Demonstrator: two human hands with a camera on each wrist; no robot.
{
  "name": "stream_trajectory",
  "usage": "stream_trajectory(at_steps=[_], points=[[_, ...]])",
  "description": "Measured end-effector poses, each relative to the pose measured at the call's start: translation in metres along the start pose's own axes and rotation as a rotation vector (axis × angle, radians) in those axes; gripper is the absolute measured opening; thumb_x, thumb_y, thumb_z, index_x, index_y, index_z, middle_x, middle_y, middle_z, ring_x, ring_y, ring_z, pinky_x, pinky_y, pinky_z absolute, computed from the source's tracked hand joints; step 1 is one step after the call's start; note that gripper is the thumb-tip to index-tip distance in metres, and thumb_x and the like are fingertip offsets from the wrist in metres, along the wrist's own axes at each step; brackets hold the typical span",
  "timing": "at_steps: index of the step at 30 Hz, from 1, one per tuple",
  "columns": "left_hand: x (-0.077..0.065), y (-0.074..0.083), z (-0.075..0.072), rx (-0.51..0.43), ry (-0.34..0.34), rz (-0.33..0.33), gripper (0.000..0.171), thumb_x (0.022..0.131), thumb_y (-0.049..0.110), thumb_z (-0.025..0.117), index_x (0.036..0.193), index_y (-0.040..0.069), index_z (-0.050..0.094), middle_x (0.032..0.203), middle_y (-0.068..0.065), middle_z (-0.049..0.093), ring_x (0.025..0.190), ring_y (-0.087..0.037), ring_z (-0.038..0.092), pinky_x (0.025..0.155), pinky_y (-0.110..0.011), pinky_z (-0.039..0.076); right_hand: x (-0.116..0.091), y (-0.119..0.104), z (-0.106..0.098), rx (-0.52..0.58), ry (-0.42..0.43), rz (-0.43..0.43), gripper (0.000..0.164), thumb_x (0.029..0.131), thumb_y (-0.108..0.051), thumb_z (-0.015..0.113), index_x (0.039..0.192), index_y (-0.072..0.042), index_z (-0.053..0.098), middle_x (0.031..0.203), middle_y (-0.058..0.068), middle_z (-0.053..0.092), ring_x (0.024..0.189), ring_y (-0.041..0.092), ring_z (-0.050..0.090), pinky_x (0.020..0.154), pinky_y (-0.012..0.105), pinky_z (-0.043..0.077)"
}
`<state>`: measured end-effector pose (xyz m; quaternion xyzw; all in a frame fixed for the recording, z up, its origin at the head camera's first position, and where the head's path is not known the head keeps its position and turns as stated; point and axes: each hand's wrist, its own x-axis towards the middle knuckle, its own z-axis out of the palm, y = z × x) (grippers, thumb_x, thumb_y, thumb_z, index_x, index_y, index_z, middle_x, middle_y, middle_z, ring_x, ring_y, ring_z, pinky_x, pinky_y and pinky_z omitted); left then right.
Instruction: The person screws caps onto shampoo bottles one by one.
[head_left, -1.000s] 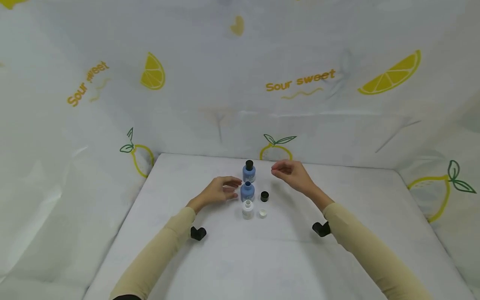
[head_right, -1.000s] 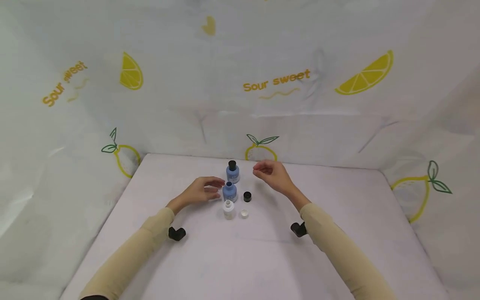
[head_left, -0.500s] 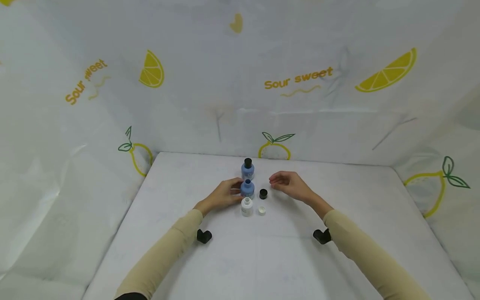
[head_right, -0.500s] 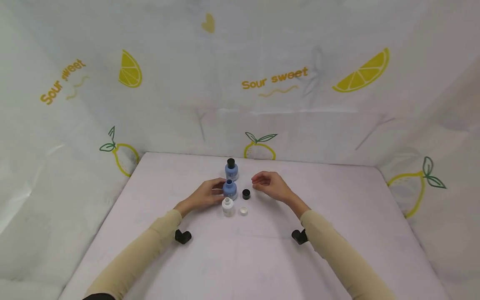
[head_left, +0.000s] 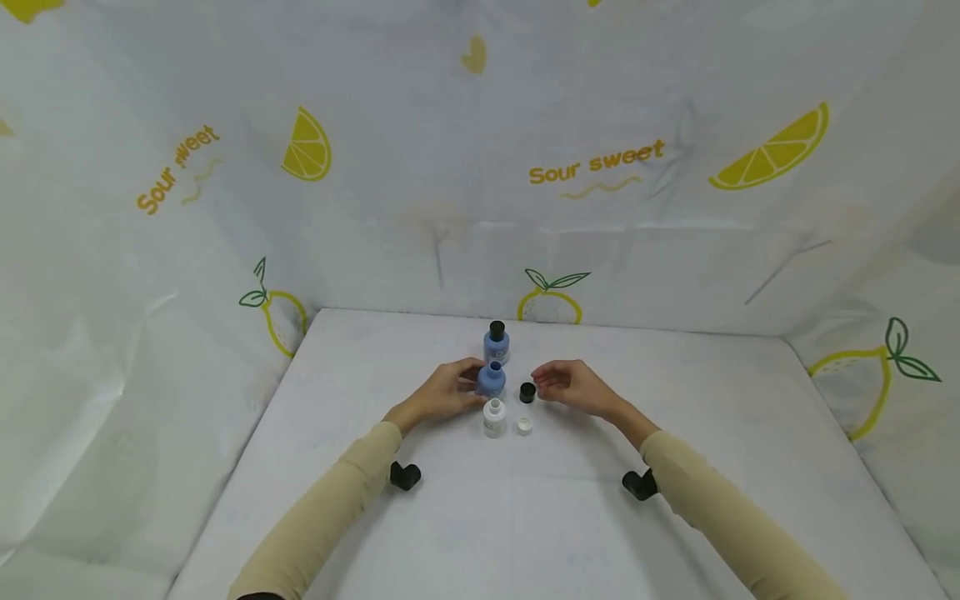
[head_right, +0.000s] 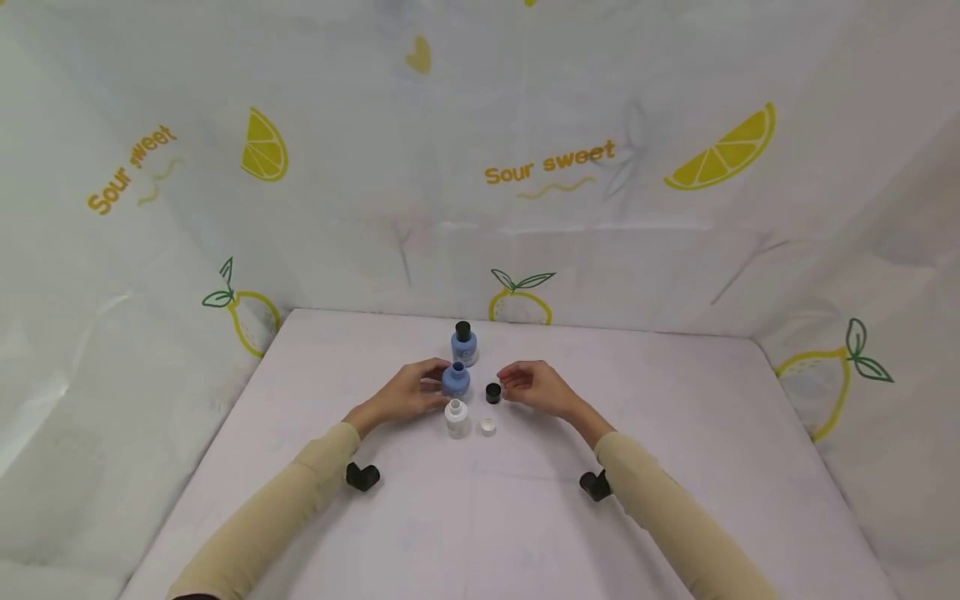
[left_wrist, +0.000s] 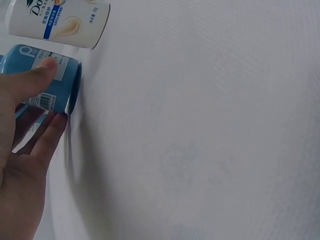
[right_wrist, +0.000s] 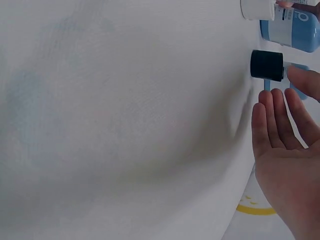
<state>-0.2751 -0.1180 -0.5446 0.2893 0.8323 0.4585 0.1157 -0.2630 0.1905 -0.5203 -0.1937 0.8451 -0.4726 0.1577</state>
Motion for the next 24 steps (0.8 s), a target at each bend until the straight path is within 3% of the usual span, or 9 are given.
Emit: stream_trajectory(at_steps=[8,16,24], points=[[-0.006,0.005,-0.009,0.014,0.053,0.031,0.056,0.090,0.009,0.089,0.139,-0.002,0.063,0.132,-0.019,0.073,0.124,-0.033,0.071,0.108,-0.035,0.064,0.003,0.005,0.006,-0.042,-0.005,-0.019,0.041,0.096,-0.003,0.077,0.133,0.011,0.067,0.132,0.030,0.072,0.119,0.042,0.072,0.107,0.049,0.063],[-0.010,0.007,-0.020,0.050,0.074,0.040,0.057,0.090,0.008,0.089,0.140,-0.002,0.064,0.136,-0.019,0.071,0.127,-0.035,0.071,0.108,-0.034,0.064,0.008,0.007,0.012,-0.111,0.003,-0.073,0.041,0.091,-0.004,0.084,0.127,0.010,0.071,0.129,0.026,0.075,0.118,0.038,0.073,0.110,0.051,0.061],[-0.010,0.015,-0.027,0.084,0.072,0.062,0.057,0.091,0.006,0.087,0.141,-0.005,0.062,0.139,-0.021,0.070,0.126,-0.036,0.071,0.108,-0.035,0.064,0.010,0.006,0.016,-0.137,0.015,-0.076,0.036,0.093,-0.007,0.083,0.125,0.006,0.073,0.126,0.022,0.076,0.116,0.034,0.073,0.111,0.052,0.061]])
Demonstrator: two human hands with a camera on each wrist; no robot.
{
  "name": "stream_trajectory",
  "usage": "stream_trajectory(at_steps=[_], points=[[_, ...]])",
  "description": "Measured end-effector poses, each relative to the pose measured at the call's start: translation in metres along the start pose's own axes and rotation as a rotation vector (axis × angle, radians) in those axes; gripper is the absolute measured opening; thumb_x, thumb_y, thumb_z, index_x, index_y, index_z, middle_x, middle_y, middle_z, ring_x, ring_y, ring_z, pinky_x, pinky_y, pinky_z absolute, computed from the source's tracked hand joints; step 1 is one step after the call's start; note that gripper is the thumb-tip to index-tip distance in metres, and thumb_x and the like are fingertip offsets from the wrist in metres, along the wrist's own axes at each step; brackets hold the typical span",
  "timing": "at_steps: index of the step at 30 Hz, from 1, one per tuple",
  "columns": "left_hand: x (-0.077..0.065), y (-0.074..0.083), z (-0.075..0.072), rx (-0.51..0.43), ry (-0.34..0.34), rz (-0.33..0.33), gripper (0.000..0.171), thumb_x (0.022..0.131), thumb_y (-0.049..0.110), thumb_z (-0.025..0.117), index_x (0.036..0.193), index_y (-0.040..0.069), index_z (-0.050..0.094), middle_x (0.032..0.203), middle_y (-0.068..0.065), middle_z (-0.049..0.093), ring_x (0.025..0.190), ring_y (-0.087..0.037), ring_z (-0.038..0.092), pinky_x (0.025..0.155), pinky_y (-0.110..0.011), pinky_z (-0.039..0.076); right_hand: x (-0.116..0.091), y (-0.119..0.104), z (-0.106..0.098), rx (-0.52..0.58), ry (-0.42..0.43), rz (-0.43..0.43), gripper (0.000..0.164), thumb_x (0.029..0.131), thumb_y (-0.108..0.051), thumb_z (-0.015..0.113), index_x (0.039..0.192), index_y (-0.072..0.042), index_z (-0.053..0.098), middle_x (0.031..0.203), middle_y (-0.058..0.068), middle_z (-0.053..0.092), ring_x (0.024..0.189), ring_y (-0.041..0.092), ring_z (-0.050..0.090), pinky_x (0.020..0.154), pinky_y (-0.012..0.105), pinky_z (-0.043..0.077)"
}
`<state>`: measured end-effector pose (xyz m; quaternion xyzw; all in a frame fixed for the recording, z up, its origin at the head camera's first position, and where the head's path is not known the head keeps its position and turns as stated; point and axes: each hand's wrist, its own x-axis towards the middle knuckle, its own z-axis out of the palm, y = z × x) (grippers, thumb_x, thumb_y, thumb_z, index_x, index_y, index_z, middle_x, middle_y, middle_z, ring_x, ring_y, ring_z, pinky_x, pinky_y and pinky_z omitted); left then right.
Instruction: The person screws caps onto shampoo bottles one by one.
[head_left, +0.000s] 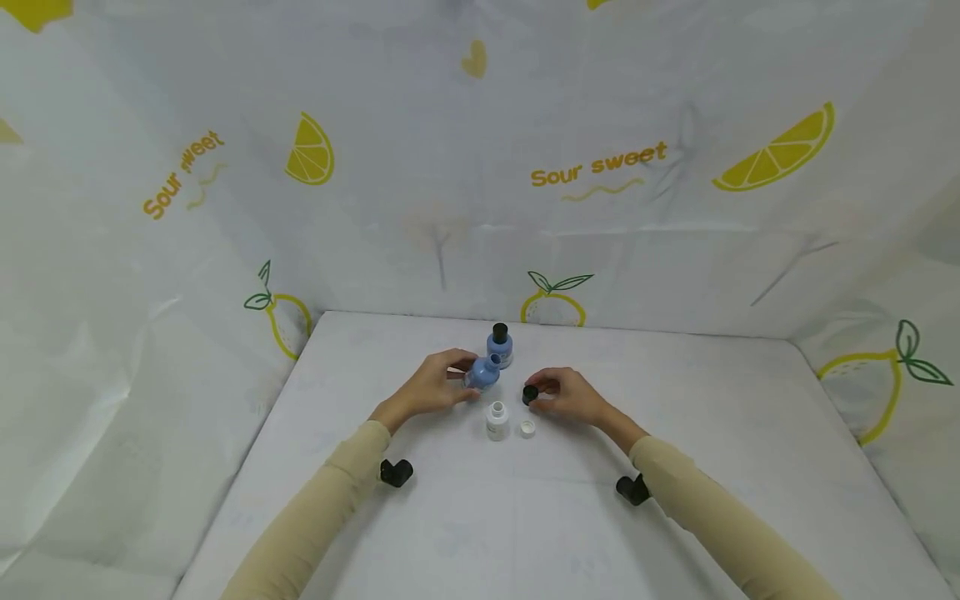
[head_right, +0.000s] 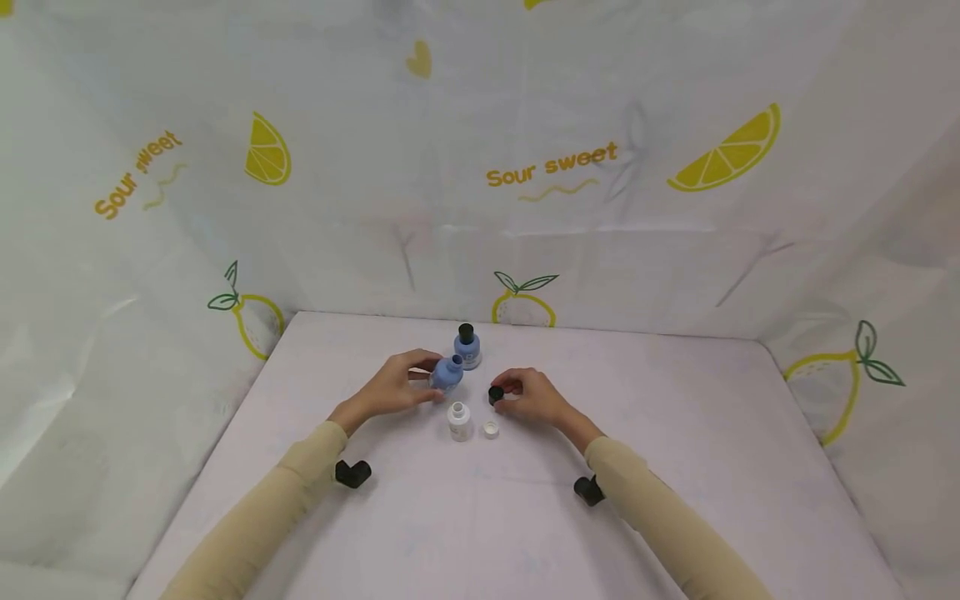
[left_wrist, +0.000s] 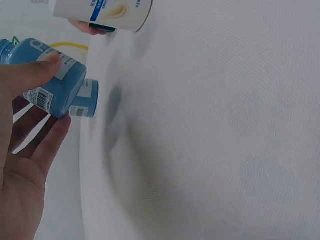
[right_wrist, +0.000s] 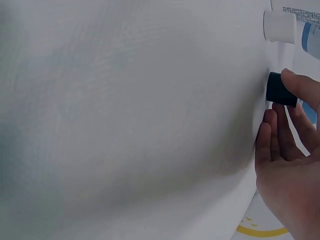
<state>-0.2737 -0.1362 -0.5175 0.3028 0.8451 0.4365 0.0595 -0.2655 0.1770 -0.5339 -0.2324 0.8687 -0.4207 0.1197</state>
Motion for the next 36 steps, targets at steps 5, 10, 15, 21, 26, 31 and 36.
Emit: stream_trajectory(at_steps=[5,10,15,21,26,31,36], points=[[0.001,0.005,-0.002,0.018,0.001,0.015,0.057,0.091,0.005,0.086,0.142,-0.005,0.062,0.139,-0.021,0.070,0.126,-0.035,0.072,0.109,-0.036,0.064,0.001,-0.001,0.000,-0.019,0.021,0.012,0.033,0.094,-0.008,0.082,0.124,0.004,0.074,0.122,0.019,0.077,0.114,0.032,0.073,0.108,0.050,0.062],[0.003,0.010,-0.005,0.045,-0.001,0.035,0.056,0.091,0.006,0.086,0.142,-0.003,0.064,0.138,-0.019,0.071,0.126,-0.034,0.073,0.109,-0.037,0.064,0.002,-0.006,-0.008,0.019,0.058,0.010,0.033,0.094,-0.008,0.082,0.123,0.005,0.073,0.120,0.021,0.078,0.114,0.035,0.075,0.107,0.050,0.063],[0.004,0.011,-0.004,0.065,-0.001,0.036,0.056,0.091,0.007,0.087,0.142,-0.004,0.065,0.135,-0.019,0.072,0.125,-0.034,0.073,0.108,-0.036,0.064,0.004,-0.018,-0.017,0.069,0.088,-0.019,0.033,0.096,-0.005,0.080,0.126,0.007,0.070,0.122,0.025,0.076,0.115,0.038,0.075,0.107,0.050,0.064],[0.005,0.013,-0.001,0.061,-0.001,0.043,0.057,0.091,0.007,0.087,0.142,-0.004,0.065,0.133,-0.019,0.073,0.122,-0.033,0.074,0.108,-0.036,0.065,0.005,-0.040,-0.019,0.110,0.120,-0.098,0.035,0.095,-0.007,0.082,0.127,0.003,0.071,0.122,0.021,0.078,0.113,0.036,0.076,0.108,0.054,0.063],[0.007,0.013,-0.001,0.060,-0.001,0.060,0.057,0.090,0.006,0.088,0.142,-0.004,0.066,0.129,-0.018,0.074,0.119,-0.032,0.074,0.108,-0.037,0.065,0.003,-0.049,-0.016,0.105,0.125,-0.130,0.037,0.095,-0.010,0.084,0.129,0.000,0.073,0.123,0.017,0.078,0.114,0.032,0.076,0.109,0.054,0.062],[0.007,0.012,-0.002,0.074,0.004,0.078,0.056,0.090,0.007,0.088,0.140,-0.005,0.067,0.124,-0.017,0.074,0.116,-0.030,0.074,0.107,-0.036,0.065,0.002,-0.051,-0.016,0.094,0.150,-0.130,0.038,0.096,-0.010,0.083,0.131,0.001,0.073,0.126,0.017,0.078,0.115,0.032,0.076,0.111,0.052,0.062],[0.007,0.013,-0.001,0.076,-0.009,0.075,0.056,0.089,0.008,0.089,0.140,-0.004,0.068,0.123,-0.016,0.074,0.115,-0.029,0.074,0.107,-0.036,0.065,0.003,-0.051,-0.016,0.127,0.188,-0.154,0.038,0.096,-0.006,0.081,0.132,0.003,0.072,0.130,0.022,0.076,0.114,0.035,0.075,0.111,0.043,0.063]])
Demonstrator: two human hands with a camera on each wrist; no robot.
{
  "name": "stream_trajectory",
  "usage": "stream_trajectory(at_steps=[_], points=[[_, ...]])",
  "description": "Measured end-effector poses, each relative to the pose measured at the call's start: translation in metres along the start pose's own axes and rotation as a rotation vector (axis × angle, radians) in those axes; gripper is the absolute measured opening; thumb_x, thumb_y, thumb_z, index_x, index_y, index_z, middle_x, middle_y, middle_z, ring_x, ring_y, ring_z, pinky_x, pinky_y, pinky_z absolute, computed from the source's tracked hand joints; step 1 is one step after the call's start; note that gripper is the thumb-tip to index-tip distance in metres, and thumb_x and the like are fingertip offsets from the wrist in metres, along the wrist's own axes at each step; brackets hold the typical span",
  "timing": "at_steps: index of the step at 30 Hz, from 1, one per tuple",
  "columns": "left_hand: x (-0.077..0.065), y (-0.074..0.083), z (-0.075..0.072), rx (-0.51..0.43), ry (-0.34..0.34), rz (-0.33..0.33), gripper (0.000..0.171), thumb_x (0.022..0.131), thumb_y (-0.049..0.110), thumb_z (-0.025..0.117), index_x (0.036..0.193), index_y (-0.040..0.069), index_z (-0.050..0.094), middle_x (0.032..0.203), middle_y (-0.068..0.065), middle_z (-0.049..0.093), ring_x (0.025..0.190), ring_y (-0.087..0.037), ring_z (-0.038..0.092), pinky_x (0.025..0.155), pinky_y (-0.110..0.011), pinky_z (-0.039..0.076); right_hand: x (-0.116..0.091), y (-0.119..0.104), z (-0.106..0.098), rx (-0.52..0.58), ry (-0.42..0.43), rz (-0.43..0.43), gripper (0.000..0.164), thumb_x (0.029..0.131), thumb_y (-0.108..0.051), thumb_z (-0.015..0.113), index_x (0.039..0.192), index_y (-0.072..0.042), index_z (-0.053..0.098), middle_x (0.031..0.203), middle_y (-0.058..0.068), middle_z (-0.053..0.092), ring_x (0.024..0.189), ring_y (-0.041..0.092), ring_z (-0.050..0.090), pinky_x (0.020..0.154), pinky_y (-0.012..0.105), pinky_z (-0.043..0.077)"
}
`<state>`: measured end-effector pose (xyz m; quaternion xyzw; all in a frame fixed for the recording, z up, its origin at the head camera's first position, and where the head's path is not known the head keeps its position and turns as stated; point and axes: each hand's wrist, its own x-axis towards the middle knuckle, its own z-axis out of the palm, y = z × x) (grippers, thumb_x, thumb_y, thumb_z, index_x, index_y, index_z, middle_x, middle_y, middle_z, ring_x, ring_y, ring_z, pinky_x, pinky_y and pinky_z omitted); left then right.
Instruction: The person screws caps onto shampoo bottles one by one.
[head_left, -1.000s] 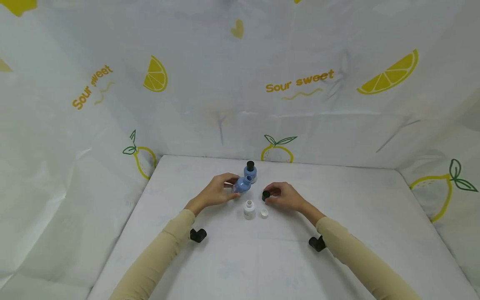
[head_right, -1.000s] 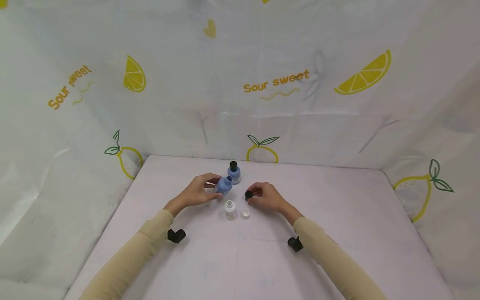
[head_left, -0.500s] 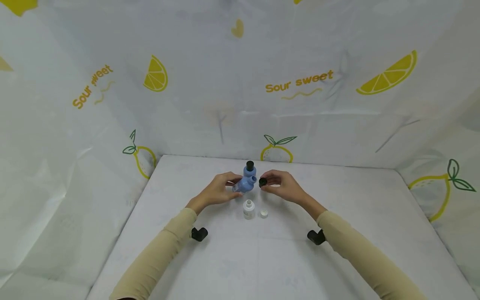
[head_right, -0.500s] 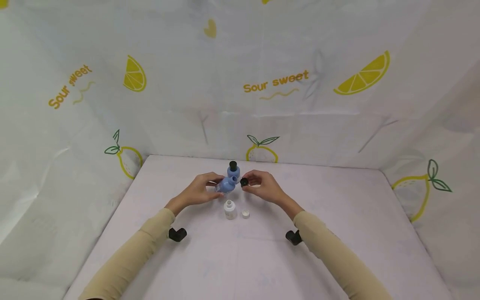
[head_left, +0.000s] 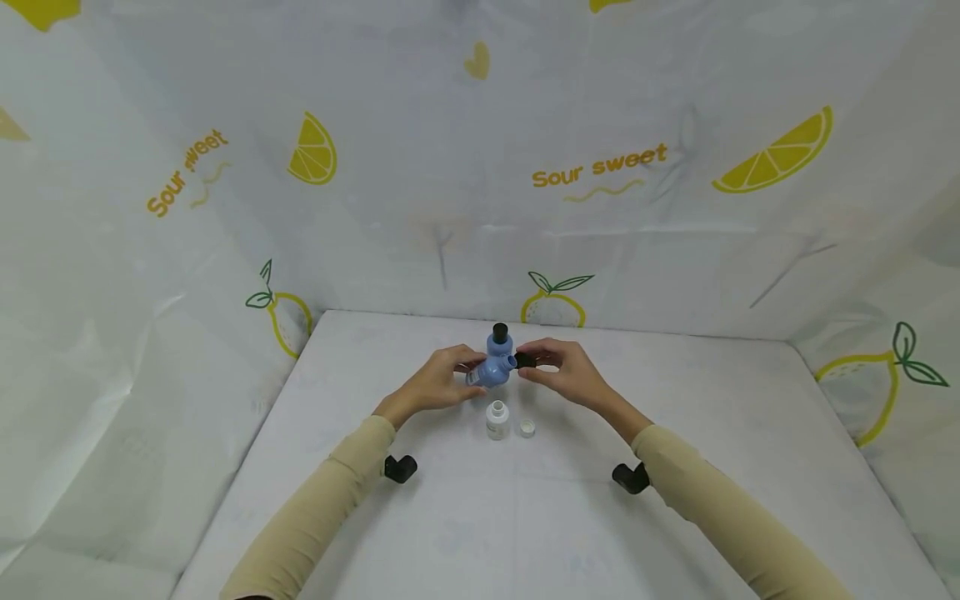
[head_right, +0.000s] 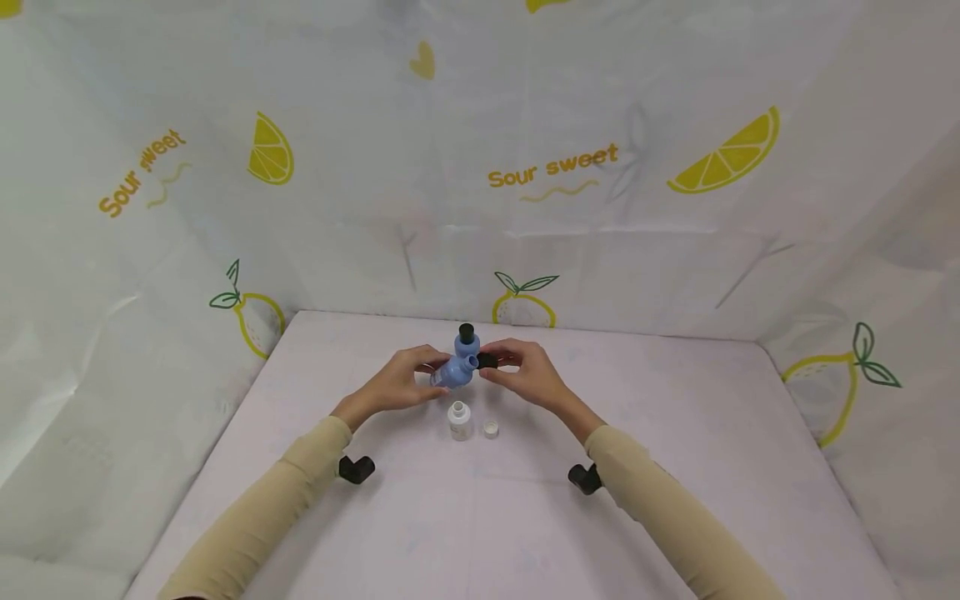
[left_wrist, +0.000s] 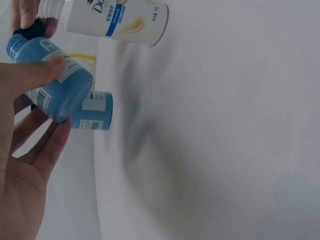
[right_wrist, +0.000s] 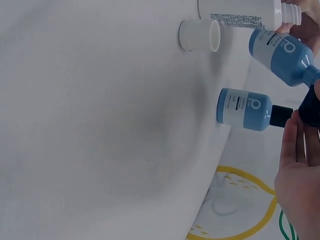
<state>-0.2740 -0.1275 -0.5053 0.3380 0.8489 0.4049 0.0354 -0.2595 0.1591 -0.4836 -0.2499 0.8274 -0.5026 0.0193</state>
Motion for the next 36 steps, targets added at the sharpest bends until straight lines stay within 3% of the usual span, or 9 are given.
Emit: stream_trajectory(at_steps=[4,11,18,27,36], points=[[0.000,0.001,0.001,0.019,-0.012,-0.015,0.056,0.090,0.012,0.089,0.141,-0.001,0.068,0.123,-0.014,0.074,0.115,-0.028,0.074,0.107,-0.037,0.065,0.001,-0.002,0.003,0.066,0.015,0.004,0.040,0.096,-0.003,0.081,0.133,0.006,0.071,0.133,0.024,0.074,0.118,0.038,0.074,0.110,0.029,0.062],[-0.001,0.001,0.001,0.027,-0.021,-0.028,0.056,0.092,0.014,0.088,0.141,-0.001,0.068,0.123,-0.014,0.074,0.115,-0.028,0.074,0.108,-0.037,0.065,0.004,-0.009,0.009,0.110,0.006,-0.009,0.045,0.094,-0.001,0.082,0.136,0.007,0.068,0.138,0.025,0.072,0.124,0.042,0.071,0.115,0.036,0.060],[0.001,0.003,0.001,0.036,-0.027,-0.040,0.057,0.092,0.014,0.087,0.142,-0.002,0.067,0.125,-0.016,0.074,0.117,-0.030,0.074,0.108,-0.038,0.064,0.006,-0.005,0.012,0.093,0.004,-0.027,0.043,0.095,0.000,0.081,0.136,0.005,0.070,0.138,0.023,0.073,0.123,0.040,0.073,0.112,0.022,0.059],[0.001,0.003,0.002,0.031,-0.057,-0.064,0.057,0.094,0.014,0.085,0.145,-0.003,0.065,0.127,-0.017,0.073,0.119,-0.031,0.073,0.110,-0.040,0.064,0.008,-0.001,0.015,0.101,0.001,-0.048,0.042,0.095,0.001,0.080,0.136,0.004,0.071,0.137,0.024,0.073,0.120,0.041,0.073,0.114,0.036,0.061],[0.000,-0.002,0.007,0.014,-0.032,-0.034,0.056,0.094,0.011,0.085,0.144,-0.005,0.065,0.128,-0.018,0.074,0.119,-0.030,0.074,0.109,-0.038,0.064,0.010,0.000,0.021,0.090,0.042,0.021,0.037,0.093,-0.007,0.086,0.125,0.003,0.071,0.124,0.021,0.075,0.113,0.033,0.074,0.105,0.031,0.065]])
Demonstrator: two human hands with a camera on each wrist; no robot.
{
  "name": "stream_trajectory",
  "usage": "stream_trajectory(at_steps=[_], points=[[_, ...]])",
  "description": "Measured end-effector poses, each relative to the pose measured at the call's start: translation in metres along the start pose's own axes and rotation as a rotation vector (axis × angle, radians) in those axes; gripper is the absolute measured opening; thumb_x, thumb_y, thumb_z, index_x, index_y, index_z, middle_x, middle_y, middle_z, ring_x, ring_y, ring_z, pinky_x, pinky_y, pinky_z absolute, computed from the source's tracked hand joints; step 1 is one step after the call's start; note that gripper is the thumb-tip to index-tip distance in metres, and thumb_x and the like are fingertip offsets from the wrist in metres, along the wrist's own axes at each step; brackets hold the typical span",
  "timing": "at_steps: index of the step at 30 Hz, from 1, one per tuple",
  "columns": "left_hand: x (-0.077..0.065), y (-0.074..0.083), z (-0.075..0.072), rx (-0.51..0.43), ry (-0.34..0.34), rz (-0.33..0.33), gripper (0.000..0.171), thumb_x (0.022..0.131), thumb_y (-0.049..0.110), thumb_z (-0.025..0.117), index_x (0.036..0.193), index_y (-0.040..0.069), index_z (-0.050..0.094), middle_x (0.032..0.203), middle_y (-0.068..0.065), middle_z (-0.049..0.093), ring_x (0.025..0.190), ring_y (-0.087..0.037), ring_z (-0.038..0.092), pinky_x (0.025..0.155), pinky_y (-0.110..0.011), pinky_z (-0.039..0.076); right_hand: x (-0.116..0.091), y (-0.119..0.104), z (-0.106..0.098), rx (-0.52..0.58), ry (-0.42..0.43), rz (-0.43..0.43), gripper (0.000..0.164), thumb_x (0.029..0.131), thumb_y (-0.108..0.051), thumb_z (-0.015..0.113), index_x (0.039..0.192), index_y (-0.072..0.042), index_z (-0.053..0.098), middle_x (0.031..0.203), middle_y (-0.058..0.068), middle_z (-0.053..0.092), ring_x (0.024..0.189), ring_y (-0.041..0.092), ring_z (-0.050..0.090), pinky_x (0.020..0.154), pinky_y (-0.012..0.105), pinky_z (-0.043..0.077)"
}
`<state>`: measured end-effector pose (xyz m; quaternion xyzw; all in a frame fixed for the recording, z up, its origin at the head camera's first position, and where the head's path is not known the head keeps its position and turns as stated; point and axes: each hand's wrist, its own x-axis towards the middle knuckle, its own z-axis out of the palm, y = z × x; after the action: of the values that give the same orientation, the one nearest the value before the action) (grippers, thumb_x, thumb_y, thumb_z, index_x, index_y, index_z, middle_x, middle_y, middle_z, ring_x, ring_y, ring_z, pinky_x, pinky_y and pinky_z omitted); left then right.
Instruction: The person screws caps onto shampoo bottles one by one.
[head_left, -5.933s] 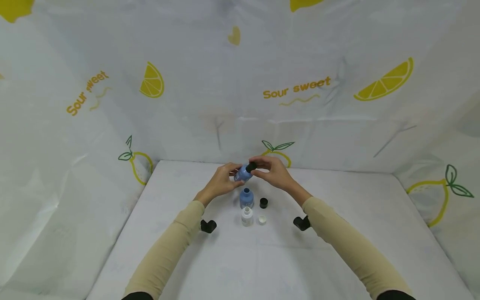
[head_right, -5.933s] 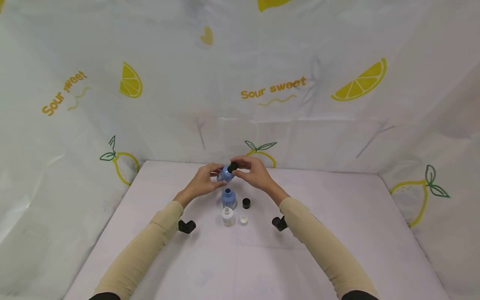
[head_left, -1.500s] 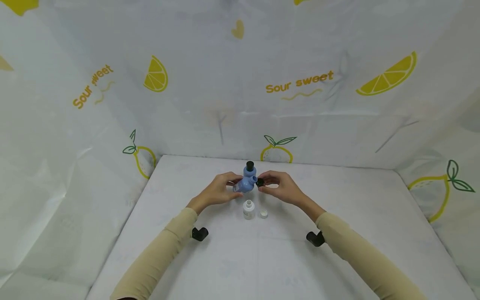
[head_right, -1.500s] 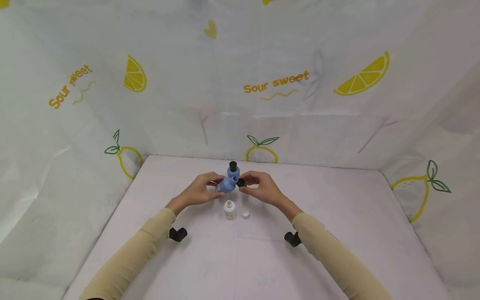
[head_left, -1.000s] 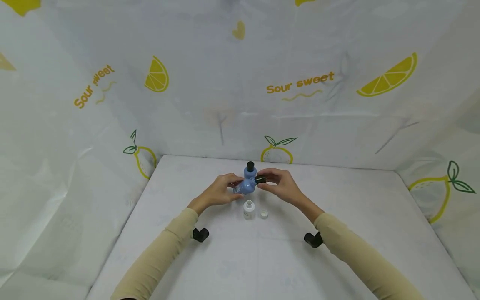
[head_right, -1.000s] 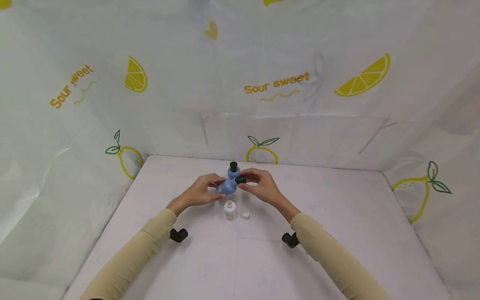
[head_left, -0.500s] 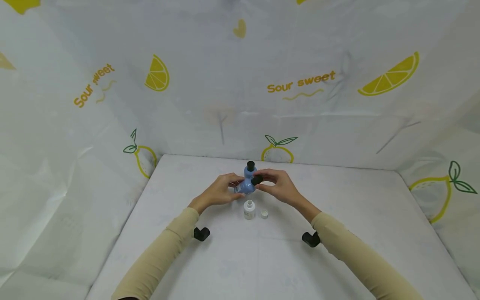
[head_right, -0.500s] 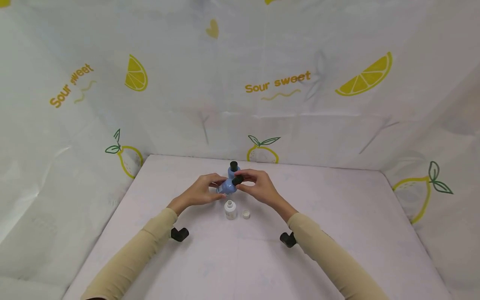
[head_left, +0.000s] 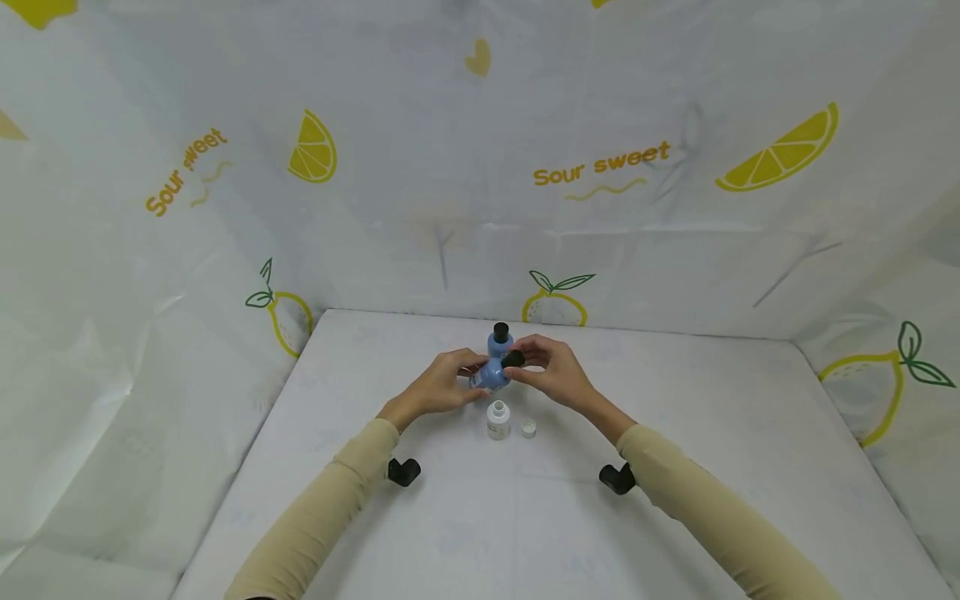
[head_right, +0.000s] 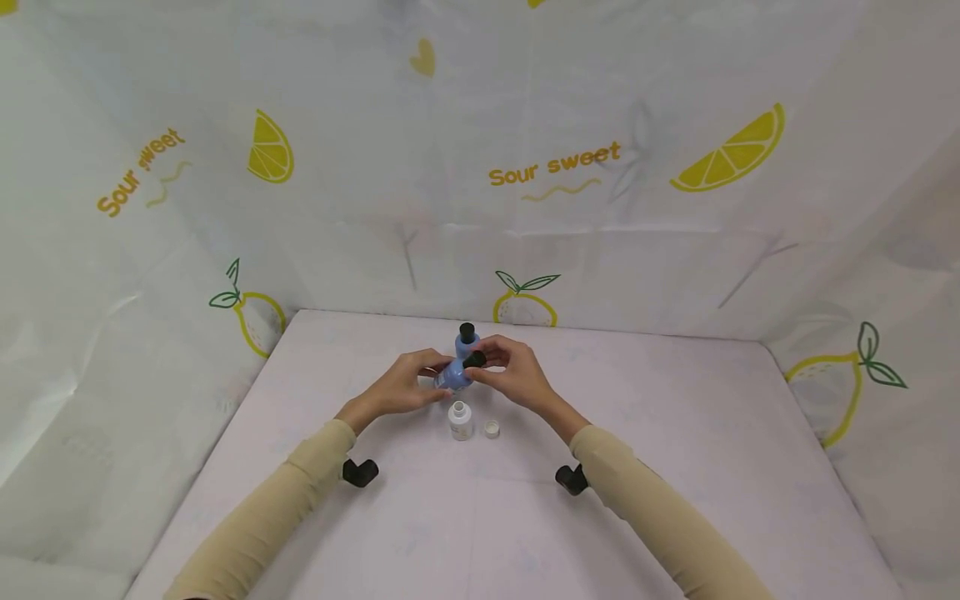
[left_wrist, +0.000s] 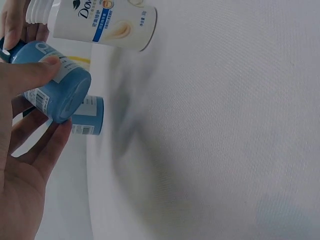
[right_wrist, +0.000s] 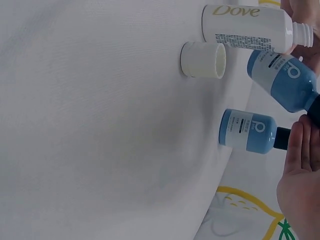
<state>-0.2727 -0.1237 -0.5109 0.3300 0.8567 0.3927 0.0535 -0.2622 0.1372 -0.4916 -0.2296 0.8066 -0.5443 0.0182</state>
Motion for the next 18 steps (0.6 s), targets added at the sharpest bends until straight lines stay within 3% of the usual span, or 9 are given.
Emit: stream_trajectory(at_steps=[4,8,14,18], points=[[0.0001,-0.0002,0.0008,0.004,0.008,0.018,0.056,0.094,0.010,0.085,0.143,-0.005,0.065,0.129,-0.018,0.074,0.119,-0.030,0.074,0.109,-0.037,0.064,0.0002,0.0002,0.0003,-0.033,0.034,0.012,0.032,0.092,-0.011,0.087,0.118,-0.001,0.071,0.115,0.017,0.076,0.104,0.021,0.074,0.098,0.030,0.067],[0.0009,0.0006,0.0006,0.010,0.016,0.033,0.055,0.094,0.010,0.085,0.143,-0.005,0.065,0.130,-0.018,0.073,0.120,-0.030,0.074,0.109,-0.036,0.064,0.0005,-0.0001,0.0013,-0.046,0.066,0.021,0.031,0.091,-0.014,0.089,0.114,-0.003,0.071,0.111,0.014,0.076,0.098,0.012,0.072,0.091,0.021,0.064],[-0.0005,0.0021,0.0003,-0.021,0.007,0.027,0.056,0.094,0.009,0.084,0.144,-0.006,0.064,0.130,-0.018,0.073,0.121,-0.032,0.074,0.109,-0.035,0.064,-0.0001,-0.0007,0.0042,-0.045,0.093,0.037,0.032,0.088,-0.016,0.092,0.109,-0.005,0.070,0.107,0.012,0.075,0.094,0.012,0.072,0.087,0.015,0.062],[-0.0016,0.0023,0.0003,-0.028,0.004,0.023,0.056,0.094,0.010,0.084,0.145,-0.005,0.064,0.130,-0.018,0.073,0.121,-0.032,0.074,0.108,-0.035,0.064,-0.0007,-0.0006,0.0041,-0.044,0.076,0.044,0.034,0.089,-0.017,0.091,0.113,-0.004,0.071,0.110,0.014,0.075,0.097,0.015,0.073,0.089,0.018,0.063]])
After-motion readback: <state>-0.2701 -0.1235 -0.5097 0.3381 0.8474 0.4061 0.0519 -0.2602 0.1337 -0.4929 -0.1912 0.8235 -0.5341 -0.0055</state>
